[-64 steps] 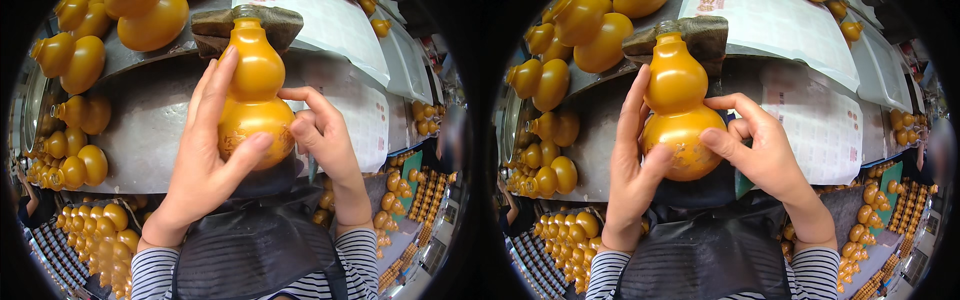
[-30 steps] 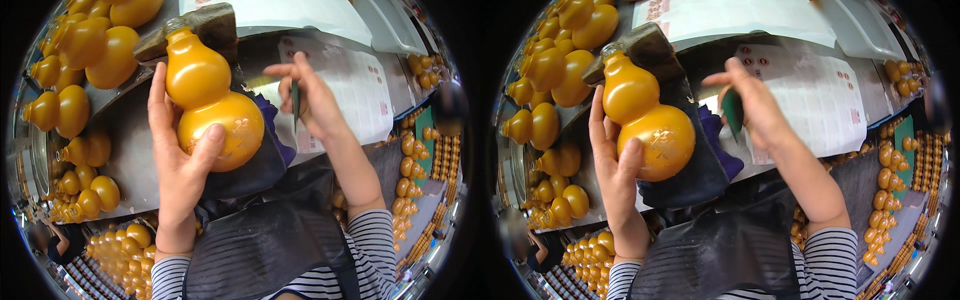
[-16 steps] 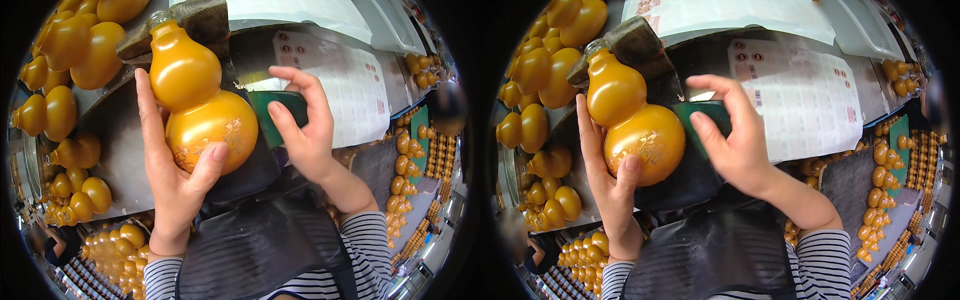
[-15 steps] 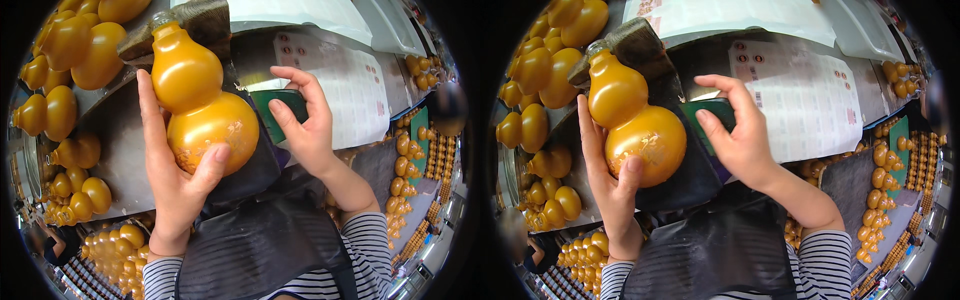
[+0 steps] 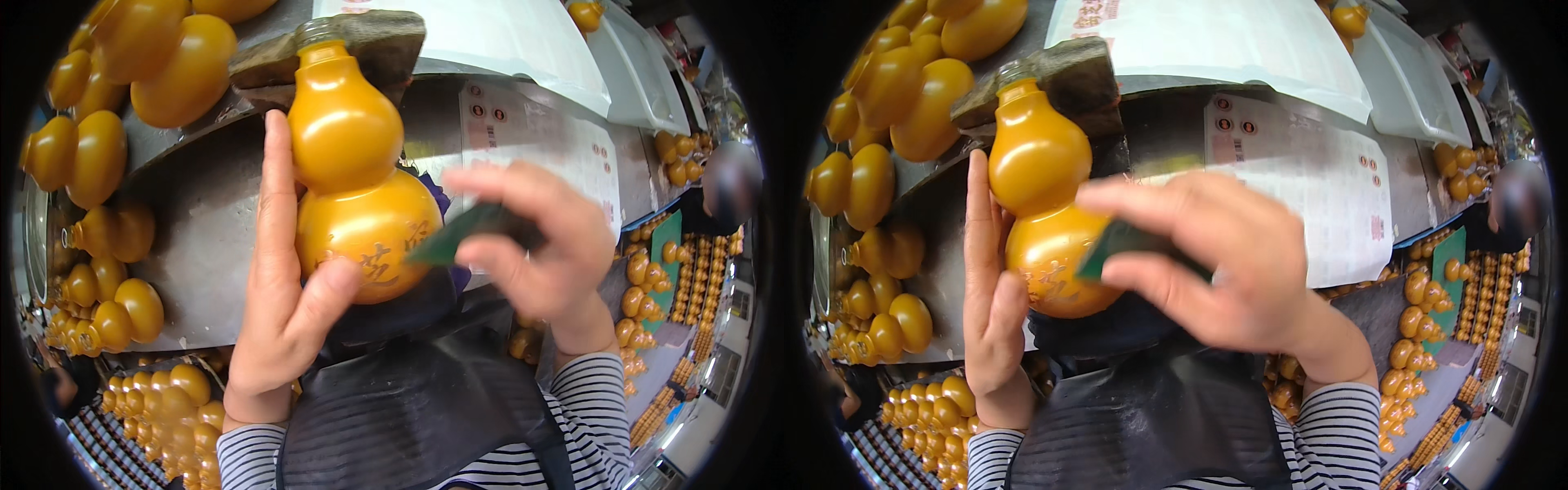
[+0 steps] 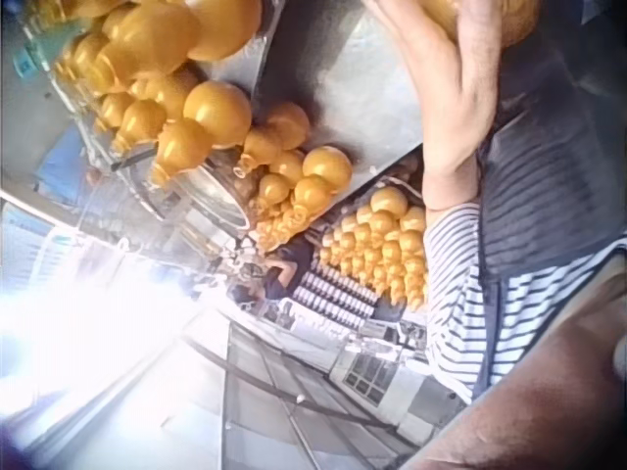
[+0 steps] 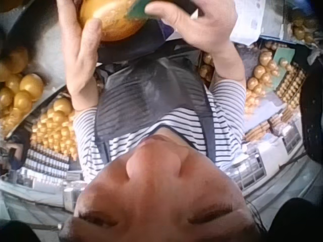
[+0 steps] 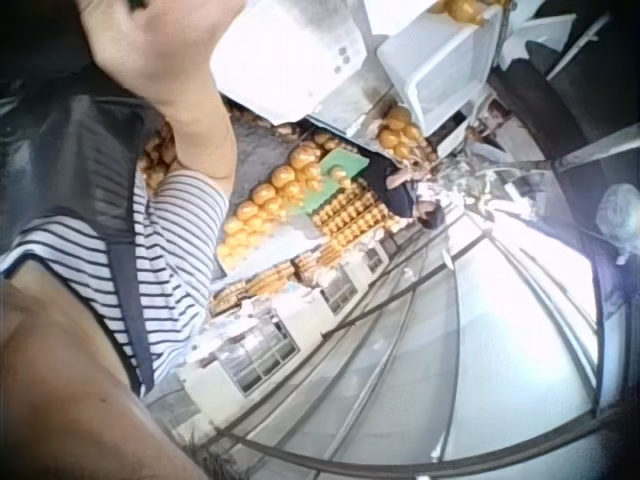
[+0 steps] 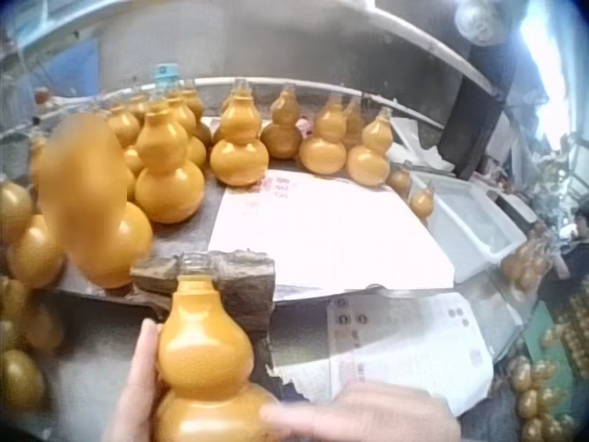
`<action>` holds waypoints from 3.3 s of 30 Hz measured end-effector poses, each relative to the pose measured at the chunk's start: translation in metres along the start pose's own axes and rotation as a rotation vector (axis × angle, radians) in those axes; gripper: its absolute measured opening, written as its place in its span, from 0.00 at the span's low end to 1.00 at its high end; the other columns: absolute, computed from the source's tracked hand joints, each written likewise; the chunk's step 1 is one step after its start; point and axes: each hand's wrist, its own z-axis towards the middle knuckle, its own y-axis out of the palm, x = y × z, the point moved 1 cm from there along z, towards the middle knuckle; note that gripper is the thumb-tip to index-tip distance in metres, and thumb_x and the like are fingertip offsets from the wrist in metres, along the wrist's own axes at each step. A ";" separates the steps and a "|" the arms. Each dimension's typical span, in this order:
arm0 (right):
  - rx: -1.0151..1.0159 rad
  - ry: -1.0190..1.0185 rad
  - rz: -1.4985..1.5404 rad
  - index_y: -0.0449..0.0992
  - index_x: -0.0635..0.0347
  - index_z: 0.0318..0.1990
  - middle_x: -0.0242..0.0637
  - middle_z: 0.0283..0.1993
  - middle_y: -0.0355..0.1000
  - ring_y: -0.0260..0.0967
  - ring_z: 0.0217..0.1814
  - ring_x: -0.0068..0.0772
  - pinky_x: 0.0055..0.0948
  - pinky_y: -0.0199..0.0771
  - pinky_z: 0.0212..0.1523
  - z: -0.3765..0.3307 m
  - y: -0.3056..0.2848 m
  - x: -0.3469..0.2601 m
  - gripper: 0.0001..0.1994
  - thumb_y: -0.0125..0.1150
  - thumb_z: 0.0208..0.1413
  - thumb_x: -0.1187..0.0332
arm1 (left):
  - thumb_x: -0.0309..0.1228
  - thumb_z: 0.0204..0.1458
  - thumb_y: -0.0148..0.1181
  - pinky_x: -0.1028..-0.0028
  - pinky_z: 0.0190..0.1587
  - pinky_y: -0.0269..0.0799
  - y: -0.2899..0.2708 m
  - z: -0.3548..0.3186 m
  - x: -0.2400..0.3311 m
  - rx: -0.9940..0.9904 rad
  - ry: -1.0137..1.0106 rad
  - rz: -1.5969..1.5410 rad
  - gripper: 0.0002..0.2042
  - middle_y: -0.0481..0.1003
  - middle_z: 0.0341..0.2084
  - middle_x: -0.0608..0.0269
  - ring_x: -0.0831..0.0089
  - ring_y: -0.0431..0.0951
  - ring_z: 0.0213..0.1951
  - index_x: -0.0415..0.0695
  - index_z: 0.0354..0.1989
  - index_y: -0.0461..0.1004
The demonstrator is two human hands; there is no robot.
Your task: The person repeatedly picks up small, yellow, double-gourd vessels from a metal tray, rubs their surfaces with a green abrasive pad, and applies a small blue sticker to the neck. The person then places the finished gourds into a metal bowl filled with water before retrieving the next one.
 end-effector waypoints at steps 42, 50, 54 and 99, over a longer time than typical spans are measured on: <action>0.073 -0.428 -0.623 0.84 0.52 0.40 0.27 0.39 0.70 0.61 0.35 0.23 0.19 0.61 0.27 -0.011 0.081 -0.060 0.20 0.65 0.32 0.71 | 0.59 0.61 0.33 0.66 0.70 0.39 -0.043 -0.001 -0.060 -0.245 0.190 -0.367 0.41 0.47 0.69 0.50 0.62 0.45 0.71 0.36 0.71 0.41; 0.125 -0.526 -0.533 0.83 0.47 0.39 0.22 0.38 0.72 0.63 0.34 0.20 0.19 0.60 0.32 -0.032 0.099 -0.049 0.14 0.66 0.39 0.69 | 0.61 0.61 0.29 0.66 0.71 0.37 -0.048 -0.004 -0.059 -0.246 0.167 -0.381 0.42 0.46 0.70 0.50 0.61 0.44 0.71 0.34 0.70 0.42; 0.173 -0.562 -0.650 0.82 0.47 0.36 0.23 0.38 0.74 0.64 0.34 0.19 0.21 0.61 0.36 -0.041 0.088 -0.039 0.10 0.67 0.42 0.68 | 0.59 0.62 0.30 0.65 0.71 0.36 -0.050 -0.005 -0.054 -0.240 0.203 -0.271 0.41 0.45 0.70 0.50 0.61 0.43 0.71 0.33 0.70 0.42; 0.111 -0.100 -0.181 0.78 0.61 0.44 0.35 0.31 0.74 0.66 0.26 0.29 0.25 0.67 0.28 0.023 0.025 -0.012 0.17 0.70 0.43 0.74 | 0.43 0.50 0.64 0.61 0.70 0.36 -0.032 -0.013 -0.038 -0.183 0.038 0.064 0.50 0.35 0.71 0.42 0.52 0.37 0.72 0.33 0.71 0.34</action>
